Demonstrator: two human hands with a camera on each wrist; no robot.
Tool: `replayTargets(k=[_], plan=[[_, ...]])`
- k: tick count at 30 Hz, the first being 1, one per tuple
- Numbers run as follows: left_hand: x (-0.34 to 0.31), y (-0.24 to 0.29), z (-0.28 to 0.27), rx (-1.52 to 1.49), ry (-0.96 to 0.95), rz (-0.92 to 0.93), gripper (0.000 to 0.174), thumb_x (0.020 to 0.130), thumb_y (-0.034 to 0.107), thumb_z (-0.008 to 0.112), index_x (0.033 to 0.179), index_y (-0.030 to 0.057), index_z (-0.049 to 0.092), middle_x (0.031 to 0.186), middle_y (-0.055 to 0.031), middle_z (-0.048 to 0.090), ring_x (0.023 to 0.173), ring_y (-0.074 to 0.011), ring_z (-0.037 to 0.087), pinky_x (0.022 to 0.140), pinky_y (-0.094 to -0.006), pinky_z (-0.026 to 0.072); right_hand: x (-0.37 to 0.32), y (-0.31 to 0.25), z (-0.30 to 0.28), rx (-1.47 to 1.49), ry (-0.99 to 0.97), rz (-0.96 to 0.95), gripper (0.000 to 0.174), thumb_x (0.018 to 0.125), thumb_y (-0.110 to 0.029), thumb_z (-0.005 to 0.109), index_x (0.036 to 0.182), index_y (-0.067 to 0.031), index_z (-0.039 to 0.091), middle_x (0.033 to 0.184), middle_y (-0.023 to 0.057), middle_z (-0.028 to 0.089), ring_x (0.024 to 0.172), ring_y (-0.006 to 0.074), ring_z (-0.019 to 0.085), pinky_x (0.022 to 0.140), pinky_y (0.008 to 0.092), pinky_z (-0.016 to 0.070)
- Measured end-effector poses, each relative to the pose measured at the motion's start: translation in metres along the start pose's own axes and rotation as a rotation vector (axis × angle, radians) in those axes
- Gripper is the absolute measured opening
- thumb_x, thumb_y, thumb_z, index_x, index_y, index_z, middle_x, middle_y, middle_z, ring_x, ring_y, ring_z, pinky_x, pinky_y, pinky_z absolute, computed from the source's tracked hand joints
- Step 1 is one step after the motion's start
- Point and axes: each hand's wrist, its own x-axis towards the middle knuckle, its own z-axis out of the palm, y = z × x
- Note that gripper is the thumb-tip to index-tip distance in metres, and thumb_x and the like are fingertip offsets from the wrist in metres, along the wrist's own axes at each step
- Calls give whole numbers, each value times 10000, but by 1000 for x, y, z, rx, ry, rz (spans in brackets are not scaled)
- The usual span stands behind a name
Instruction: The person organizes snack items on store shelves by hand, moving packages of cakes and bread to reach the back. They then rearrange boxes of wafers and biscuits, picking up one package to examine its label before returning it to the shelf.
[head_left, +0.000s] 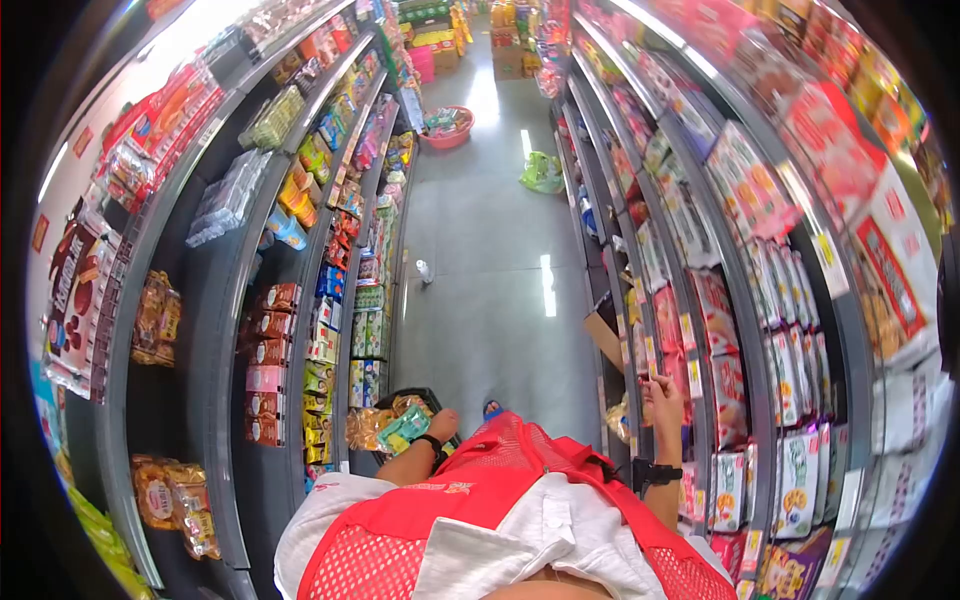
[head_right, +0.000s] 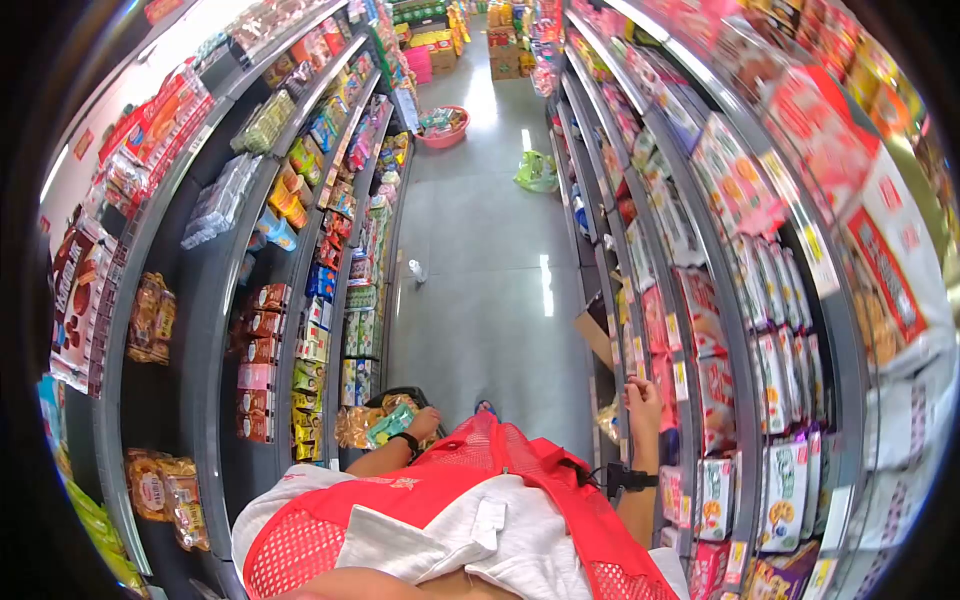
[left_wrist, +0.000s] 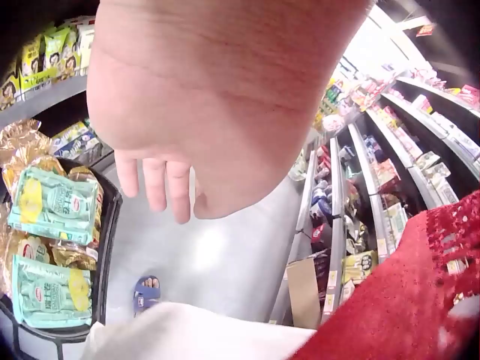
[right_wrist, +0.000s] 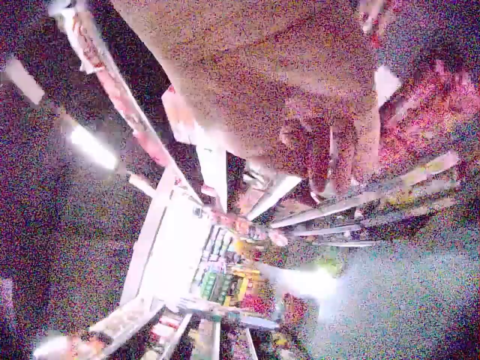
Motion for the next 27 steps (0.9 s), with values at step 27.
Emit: replayTargets(k=[27], plan=[[298, 130, -206, 265, 36, 134, 320, 915, 259, 601, 898, -54, 661, 846, -276, 673, 783, -371, 667, 724, -474, 494, 357, -129, 115, 65, -1, -104, 240, 1005, -146, 606, 1178, 12, 658, 1029, 83, 713, 933, 150, 693, 834, 280, 558]])
